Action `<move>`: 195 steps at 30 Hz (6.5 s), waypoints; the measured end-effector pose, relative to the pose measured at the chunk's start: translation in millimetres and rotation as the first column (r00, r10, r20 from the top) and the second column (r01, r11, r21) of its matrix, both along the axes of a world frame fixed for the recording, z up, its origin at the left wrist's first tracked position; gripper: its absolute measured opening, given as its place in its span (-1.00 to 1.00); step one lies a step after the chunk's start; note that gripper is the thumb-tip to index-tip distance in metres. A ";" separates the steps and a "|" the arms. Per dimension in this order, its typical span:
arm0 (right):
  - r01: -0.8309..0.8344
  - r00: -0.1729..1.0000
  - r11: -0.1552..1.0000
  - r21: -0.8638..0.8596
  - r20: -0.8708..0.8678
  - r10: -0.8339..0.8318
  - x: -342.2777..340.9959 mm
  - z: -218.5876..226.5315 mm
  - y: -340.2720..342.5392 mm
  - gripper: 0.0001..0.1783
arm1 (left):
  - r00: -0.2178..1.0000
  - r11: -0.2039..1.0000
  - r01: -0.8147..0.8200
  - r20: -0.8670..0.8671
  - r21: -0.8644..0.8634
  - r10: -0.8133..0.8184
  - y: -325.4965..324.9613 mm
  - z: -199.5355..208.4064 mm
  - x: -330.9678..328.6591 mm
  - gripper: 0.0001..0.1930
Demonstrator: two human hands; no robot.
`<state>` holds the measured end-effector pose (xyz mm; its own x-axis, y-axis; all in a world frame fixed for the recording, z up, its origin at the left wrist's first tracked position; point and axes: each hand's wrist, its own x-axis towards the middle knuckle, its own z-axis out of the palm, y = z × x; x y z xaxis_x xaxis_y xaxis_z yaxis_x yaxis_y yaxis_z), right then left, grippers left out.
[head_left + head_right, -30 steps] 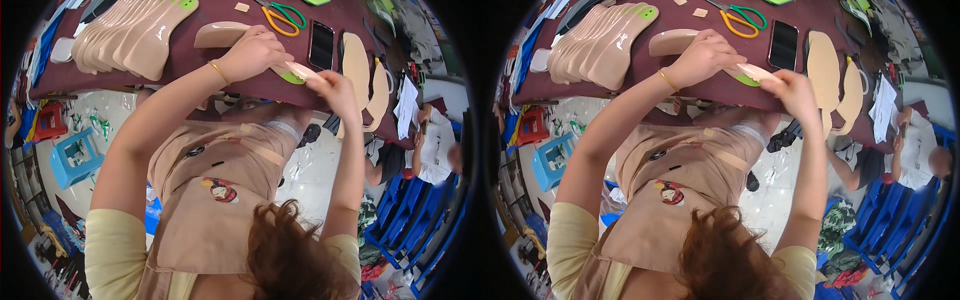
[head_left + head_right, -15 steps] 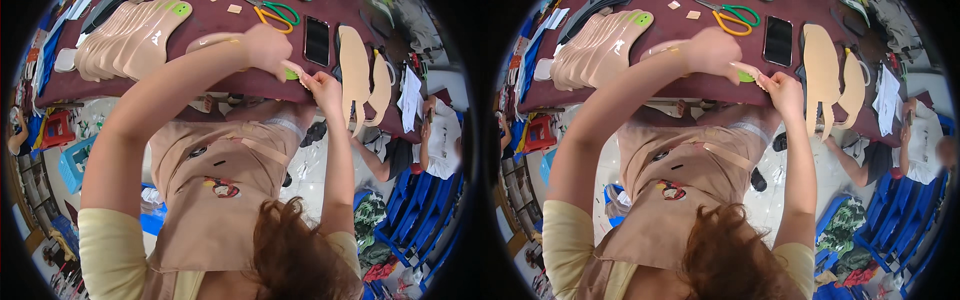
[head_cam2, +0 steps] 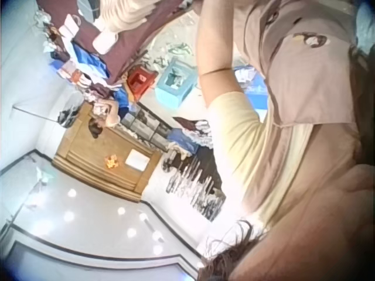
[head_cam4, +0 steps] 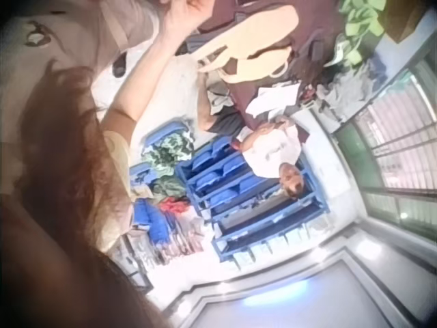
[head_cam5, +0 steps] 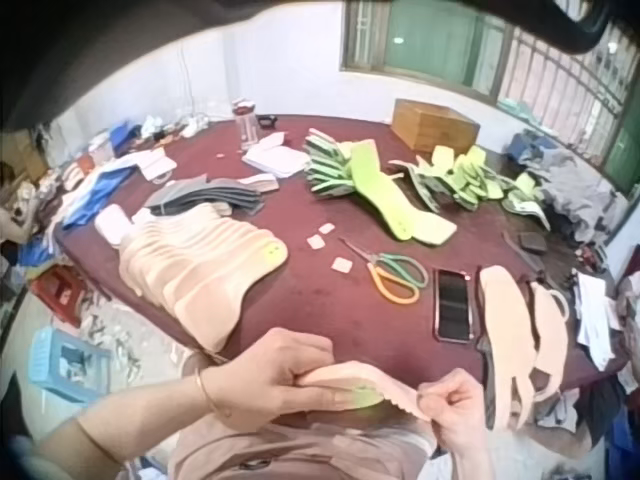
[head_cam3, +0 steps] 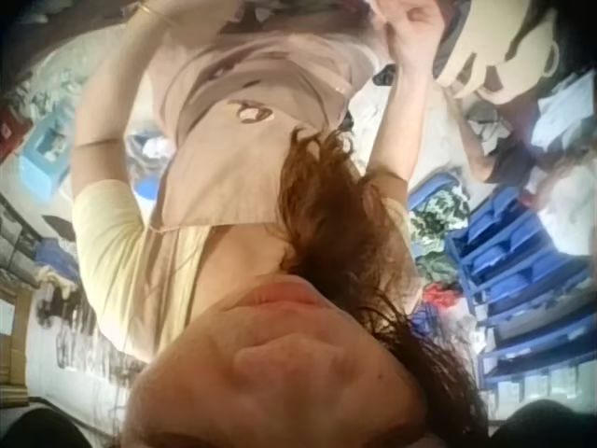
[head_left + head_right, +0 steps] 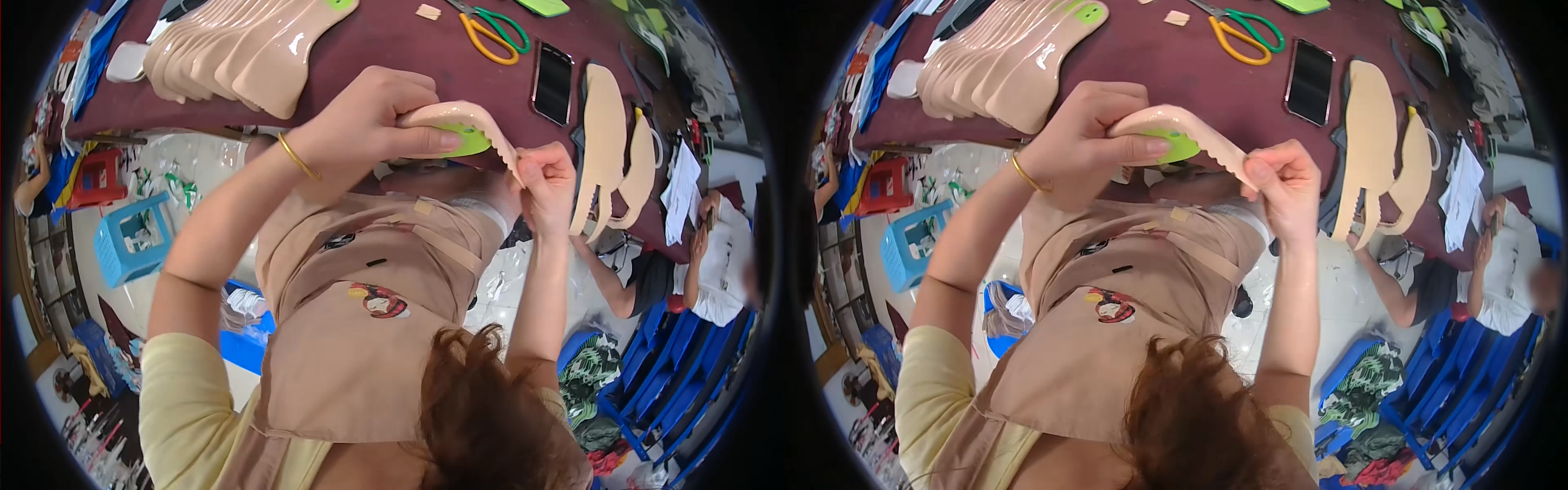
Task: Manually aligning, cutting, and assembling shoe components on a workstation.
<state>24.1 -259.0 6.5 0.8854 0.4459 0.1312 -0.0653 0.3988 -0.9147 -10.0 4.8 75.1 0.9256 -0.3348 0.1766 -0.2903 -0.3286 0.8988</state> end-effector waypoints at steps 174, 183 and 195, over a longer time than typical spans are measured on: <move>0.122 0.961 0.868 -0.481 0.275 0.017 134.2 -10.6 89.5 -0.36 | 0.685 0.676 -0.482 -0.721 -0.558 -0.106 -9.5 -17.4 32.0 -0.10; 0.734 0.547 0.158 -0.660 0.714 0.437 207.4 -35.6 86.3 -0.50 | 0.784 0.492 -0.617 0.419 0.615 0.458 -46.4 -111.6 73.5 -0.32; 0.385 0.922 0.922 -0.053 -0.015 -0.386 120.5 -1.7 72.5 -0.45 | 0.763 0.436 -0.635 0.429 0.637 0.484 -48.2 -118.5 71.9 -0.42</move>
